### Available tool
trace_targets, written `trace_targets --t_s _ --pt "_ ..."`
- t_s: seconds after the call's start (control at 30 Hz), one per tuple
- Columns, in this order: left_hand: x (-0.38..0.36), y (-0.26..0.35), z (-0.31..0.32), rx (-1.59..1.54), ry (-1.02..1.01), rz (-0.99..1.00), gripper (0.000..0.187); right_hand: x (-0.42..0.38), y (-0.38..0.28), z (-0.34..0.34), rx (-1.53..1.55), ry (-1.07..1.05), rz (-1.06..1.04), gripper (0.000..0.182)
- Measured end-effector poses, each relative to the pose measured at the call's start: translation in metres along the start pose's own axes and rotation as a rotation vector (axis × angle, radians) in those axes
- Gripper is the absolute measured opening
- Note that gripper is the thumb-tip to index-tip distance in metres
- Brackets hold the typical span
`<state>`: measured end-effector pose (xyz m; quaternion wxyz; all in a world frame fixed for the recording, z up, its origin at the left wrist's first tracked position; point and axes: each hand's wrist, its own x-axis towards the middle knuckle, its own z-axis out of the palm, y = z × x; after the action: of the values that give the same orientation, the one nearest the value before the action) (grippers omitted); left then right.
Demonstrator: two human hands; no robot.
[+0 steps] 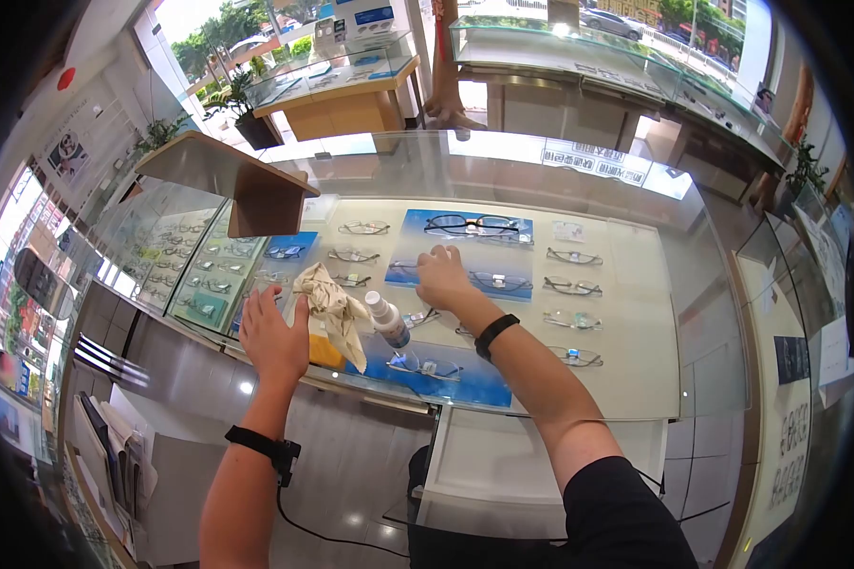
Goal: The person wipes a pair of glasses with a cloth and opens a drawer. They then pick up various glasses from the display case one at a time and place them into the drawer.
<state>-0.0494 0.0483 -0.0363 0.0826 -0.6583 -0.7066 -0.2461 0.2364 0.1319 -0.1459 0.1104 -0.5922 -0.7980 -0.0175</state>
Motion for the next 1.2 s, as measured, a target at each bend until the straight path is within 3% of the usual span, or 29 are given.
trace_targets --t_s 0.2,0.3,0.4,0.47,0.67,1.2 --pt "0.0 -0.002 0.002 -0.002 0.007 0.005 0.051 -0.001 -0.003 0.0 -0.007 -0.046 -0.007 0.028" --pt "0.0 -0.003 0.002 -0.005 0.01 0.015 0.051 -0.006 -0.01 -0.014 0.018 0.056 -0.014 0.028" --pt "0.0 -0.002 -0.001 -0.007 -0.014 0.007 0.051 -0.01 -0.025 -0.025 0.191 -0.037 -0.062 0.029" --pt "0.0 -0.002 -0.001 -0.001 0.0 0.01 0.051 -0.016 -0.04 -0.021 0.067 -0.137 -0.09 0.026" --pt "0.0 -0.003 0.003 0.004 0.022 0.014 0.052 -0.02 -0.047 0.021 0.045 -0.003 -0.09 0.018" --pt "0.0 -0.005 0.003 -0.002 0.02 0.012 0.052 -0.026 -0.056 0.011 0.05 -0.139 0.009 0.023"
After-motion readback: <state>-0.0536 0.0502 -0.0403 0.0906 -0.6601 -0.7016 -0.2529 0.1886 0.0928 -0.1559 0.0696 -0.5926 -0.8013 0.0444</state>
